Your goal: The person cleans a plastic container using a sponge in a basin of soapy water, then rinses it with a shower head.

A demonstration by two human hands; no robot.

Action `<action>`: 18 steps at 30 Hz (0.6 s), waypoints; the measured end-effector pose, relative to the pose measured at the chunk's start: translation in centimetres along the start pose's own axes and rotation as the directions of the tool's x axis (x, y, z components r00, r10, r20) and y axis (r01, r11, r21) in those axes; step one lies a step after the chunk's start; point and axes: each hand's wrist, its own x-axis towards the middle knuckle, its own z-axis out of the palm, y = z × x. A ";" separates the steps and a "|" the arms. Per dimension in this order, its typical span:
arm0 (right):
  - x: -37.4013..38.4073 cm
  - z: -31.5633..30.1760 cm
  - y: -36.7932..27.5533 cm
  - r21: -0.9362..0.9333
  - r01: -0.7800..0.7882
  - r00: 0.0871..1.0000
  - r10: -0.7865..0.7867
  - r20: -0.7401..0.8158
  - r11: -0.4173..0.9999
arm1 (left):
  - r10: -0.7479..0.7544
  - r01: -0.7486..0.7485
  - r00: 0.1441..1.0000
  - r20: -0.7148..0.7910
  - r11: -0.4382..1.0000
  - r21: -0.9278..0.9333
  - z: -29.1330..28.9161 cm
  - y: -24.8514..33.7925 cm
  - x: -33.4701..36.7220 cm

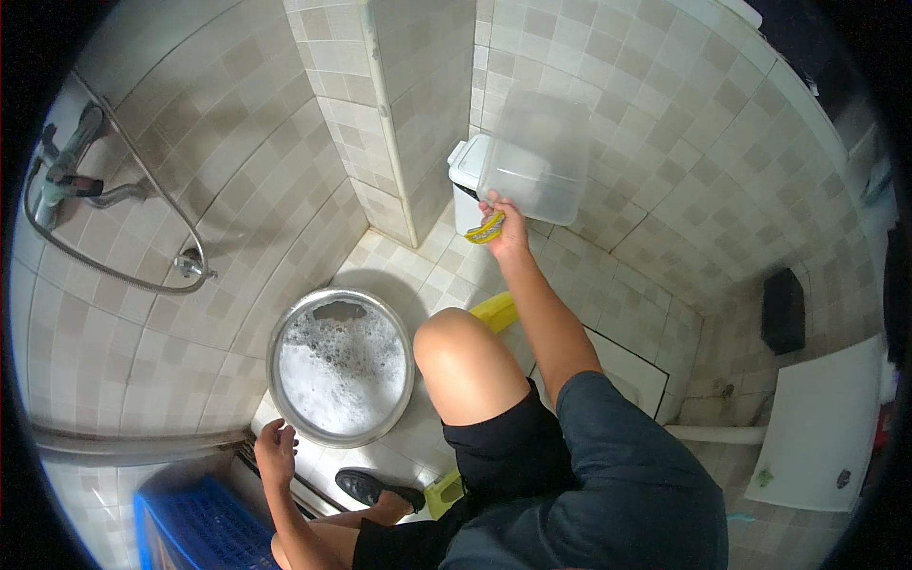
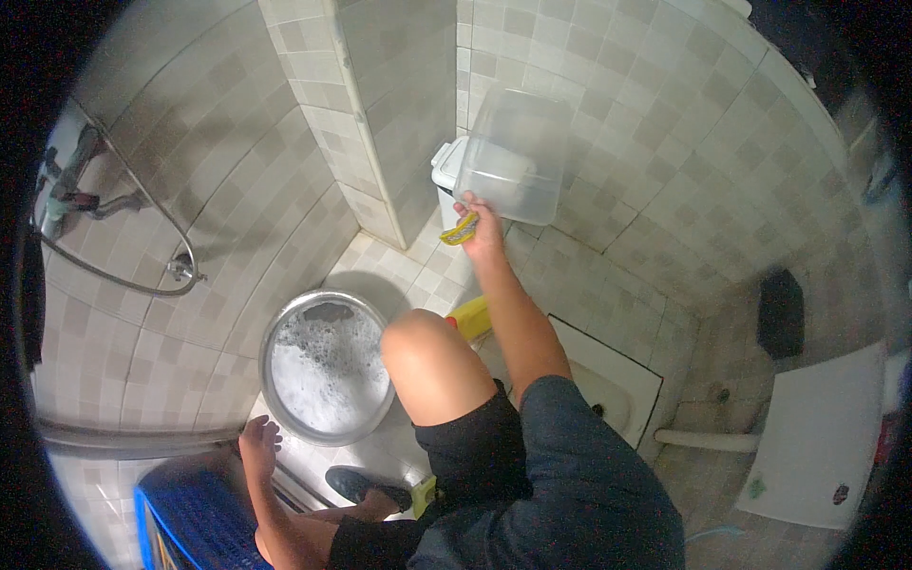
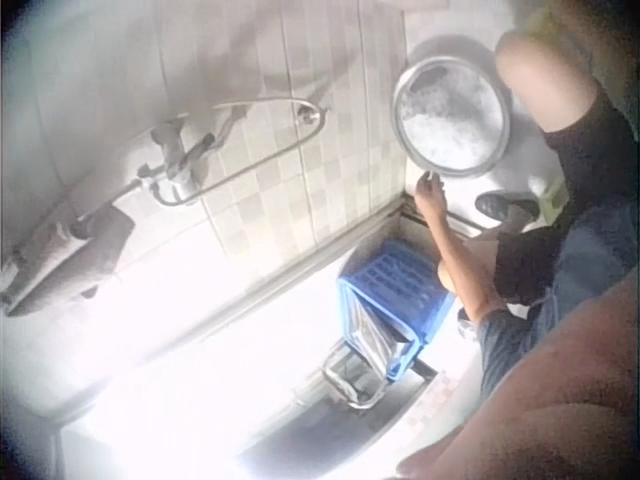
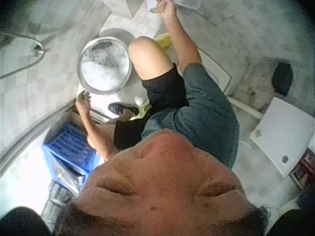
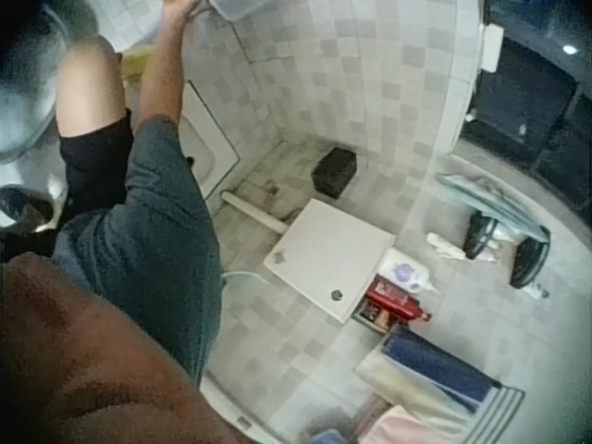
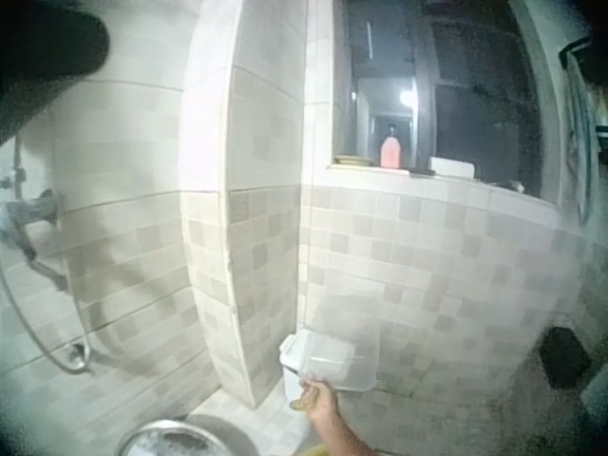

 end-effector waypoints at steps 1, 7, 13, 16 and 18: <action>0.7 0.0 0.6 0.004 0.003 1.000 -0.003 -0.004 1.000 | 0.003 -0.003 1.000 0.003 1.000 0.004 0.0 -0.2 0.2; 2.7 -0.2 4.6 0.104 -0.044 0.992 0.056 -0.114 0.994 | -0.029 0.030 1.000 -0.008 0.999 0.017 0.3 -0.1 0.3; 4.7 -1.1 5.6 0.135 -0.023 0.987 0.044 -0.154 0.991 | -0.013 0.013 1.000 0.009 0.999 0.038 0.8 -0.6 0.7; 5.3 -0.9 6.2 0.140 -0.021 0.985 0.044 -0.165 0.990 | -0.038 0.037 0.999 0.017 0.998 0.048 0.9 -0.5 0.9; 5.7 -0.9 6.6 0.138 -0.021 0.983 0.045 -0.176 0.990 | -0.046 0.045 0.999 0.023 0.998 0.039 0.9 -0.9 1.0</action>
